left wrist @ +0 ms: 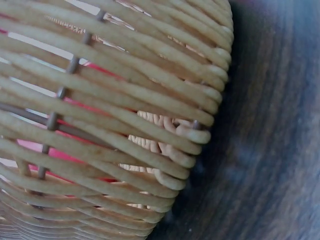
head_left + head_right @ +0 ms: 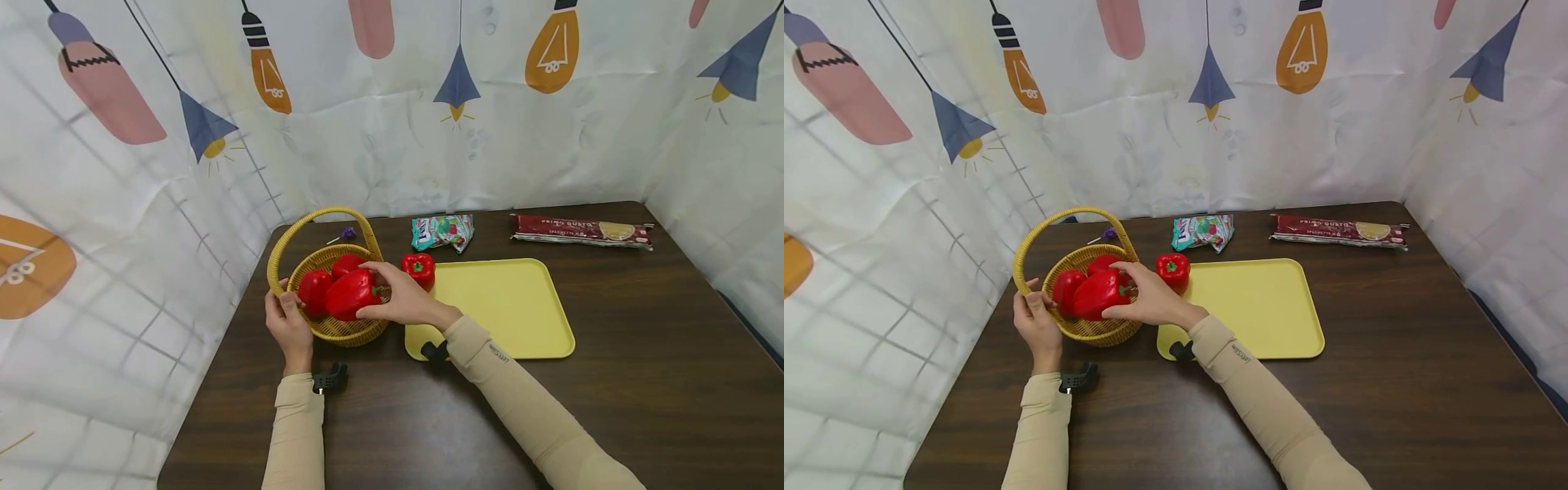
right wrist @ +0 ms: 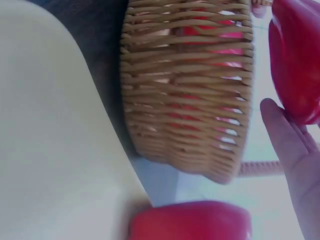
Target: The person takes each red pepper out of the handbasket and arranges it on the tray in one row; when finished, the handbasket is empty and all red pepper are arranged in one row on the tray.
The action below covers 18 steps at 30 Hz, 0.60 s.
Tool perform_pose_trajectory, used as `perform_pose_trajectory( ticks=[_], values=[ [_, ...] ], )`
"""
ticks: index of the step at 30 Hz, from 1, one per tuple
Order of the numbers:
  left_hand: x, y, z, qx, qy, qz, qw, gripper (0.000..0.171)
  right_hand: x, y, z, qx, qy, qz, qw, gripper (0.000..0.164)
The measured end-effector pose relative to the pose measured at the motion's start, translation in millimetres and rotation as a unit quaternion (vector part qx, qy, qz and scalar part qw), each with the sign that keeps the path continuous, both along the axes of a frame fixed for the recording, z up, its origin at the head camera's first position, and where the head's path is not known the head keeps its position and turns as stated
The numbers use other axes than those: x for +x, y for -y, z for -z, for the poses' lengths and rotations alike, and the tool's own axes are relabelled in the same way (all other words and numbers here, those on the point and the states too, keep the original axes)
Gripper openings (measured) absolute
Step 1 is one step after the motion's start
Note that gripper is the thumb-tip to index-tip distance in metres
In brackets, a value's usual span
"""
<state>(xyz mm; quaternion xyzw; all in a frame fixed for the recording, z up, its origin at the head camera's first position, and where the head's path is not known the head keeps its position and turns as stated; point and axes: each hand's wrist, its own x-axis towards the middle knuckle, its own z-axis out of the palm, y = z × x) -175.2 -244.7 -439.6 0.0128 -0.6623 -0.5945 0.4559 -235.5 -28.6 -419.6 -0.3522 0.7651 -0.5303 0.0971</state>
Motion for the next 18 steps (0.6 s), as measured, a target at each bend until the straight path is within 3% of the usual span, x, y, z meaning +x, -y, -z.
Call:
perform_pose_trajectory(
  ticks=[6,18],
  values=[
    [0.5,1,0.6,0.002,0.003,0.002,1.0000,0.026,1.9,-20,-2.7,-0.056,0.033,0.014,0.998,0.073],
    [-2.3,1,2.5,0.005,-0.001,0.001,1.0000,0.033,-1.9,-60,-4.6,-0.080,0.000,0.050,0.996,0.064]
  ],
)
